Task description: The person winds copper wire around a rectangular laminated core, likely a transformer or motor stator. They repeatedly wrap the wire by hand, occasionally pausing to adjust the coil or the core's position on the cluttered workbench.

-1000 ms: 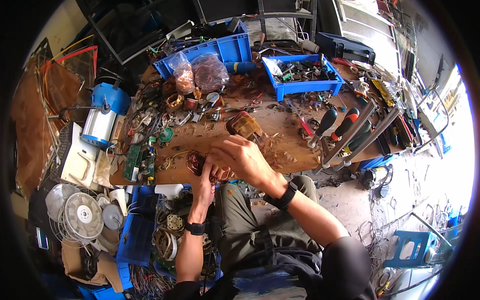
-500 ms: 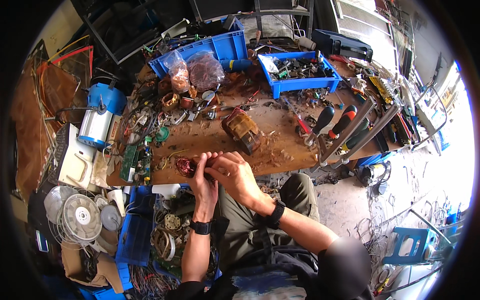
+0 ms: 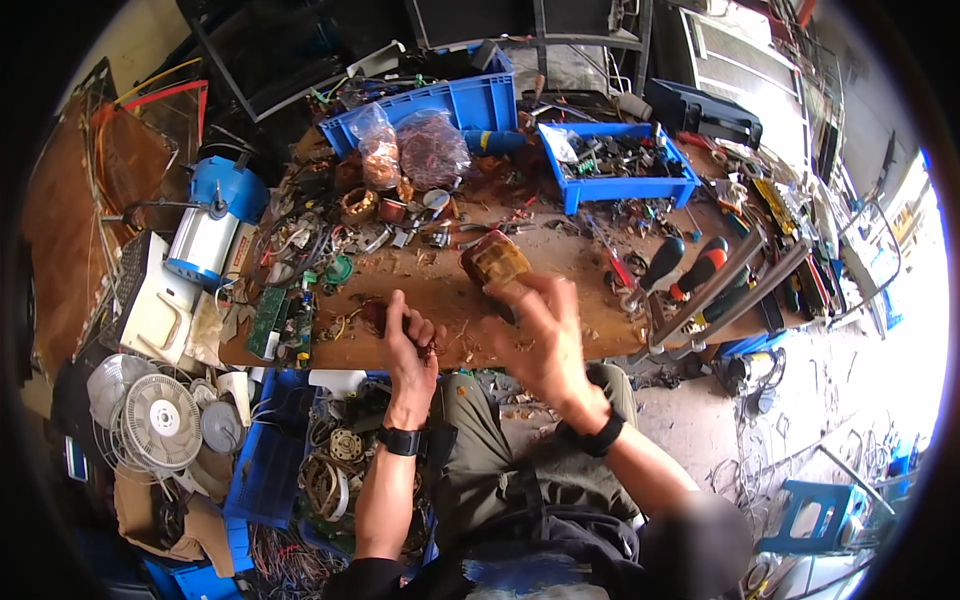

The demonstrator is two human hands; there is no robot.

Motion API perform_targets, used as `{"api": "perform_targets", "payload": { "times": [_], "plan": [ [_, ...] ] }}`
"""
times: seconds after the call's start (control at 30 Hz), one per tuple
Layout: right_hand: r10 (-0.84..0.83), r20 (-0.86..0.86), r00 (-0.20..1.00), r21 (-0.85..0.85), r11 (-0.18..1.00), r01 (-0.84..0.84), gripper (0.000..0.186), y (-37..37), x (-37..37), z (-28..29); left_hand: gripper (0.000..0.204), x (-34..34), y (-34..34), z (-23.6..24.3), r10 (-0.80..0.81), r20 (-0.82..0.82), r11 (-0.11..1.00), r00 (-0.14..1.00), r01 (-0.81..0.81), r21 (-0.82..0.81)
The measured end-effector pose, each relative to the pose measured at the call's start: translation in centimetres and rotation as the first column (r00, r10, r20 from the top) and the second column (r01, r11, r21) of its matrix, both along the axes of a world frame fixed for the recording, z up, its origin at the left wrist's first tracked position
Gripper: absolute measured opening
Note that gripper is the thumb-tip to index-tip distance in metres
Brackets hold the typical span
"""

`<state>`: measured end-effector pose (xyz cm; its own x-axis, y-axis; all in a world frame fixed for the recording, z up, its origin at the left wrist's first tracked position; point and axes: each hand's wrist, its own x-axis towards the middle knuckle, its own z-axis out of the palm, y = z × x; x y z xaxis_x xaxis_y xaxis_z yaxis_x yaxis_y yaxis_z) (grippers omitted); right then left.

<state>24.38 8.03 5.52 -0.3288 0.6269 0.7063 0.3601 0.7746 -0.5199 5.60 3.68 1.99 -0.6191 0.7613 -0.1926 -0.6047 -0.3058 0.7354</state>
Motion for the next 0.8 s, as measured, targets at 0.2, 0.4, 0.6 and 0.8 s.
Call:
{"api": "perform_targets", "payload": {
  "times": [0.2,0.4,0.6,0.8],
  "plan": [
    [0.052,-0.035,0.998,-0.458,0.887,-0.062,0.081,4.5,-1.3,-2.5,0.024,-1.3,1.6,-1.5,-0.406,-0.324,0.902,0.854,0.319,-0.291],
    [-0.020,0.038,0.999,-0.505,0.862,0.037,0.079,3.6,-0.9,-2.5,0.086,-2.8,-1.0,-1.3,-0.498,-0.343,0.867,0.796,0.443,-0.231],
    [-0.125,0.079,0.989,-0.508,0.849,0.148,0.086,1.9,-1.1,-3.5,0.067,-4.2,-1.0,-0.1,0.039,-0.951,0.994,0.307,-0.107,0.006],
    [-0.092,0.098,0.991,-0.432,0.893,0.126,0.095,1.6,-0.4,-4.7,0.046,-3.7,-0.9,2.7,-0.467,-0.884,0.866,-0.001,0.199,-0.458]
  ]
}}
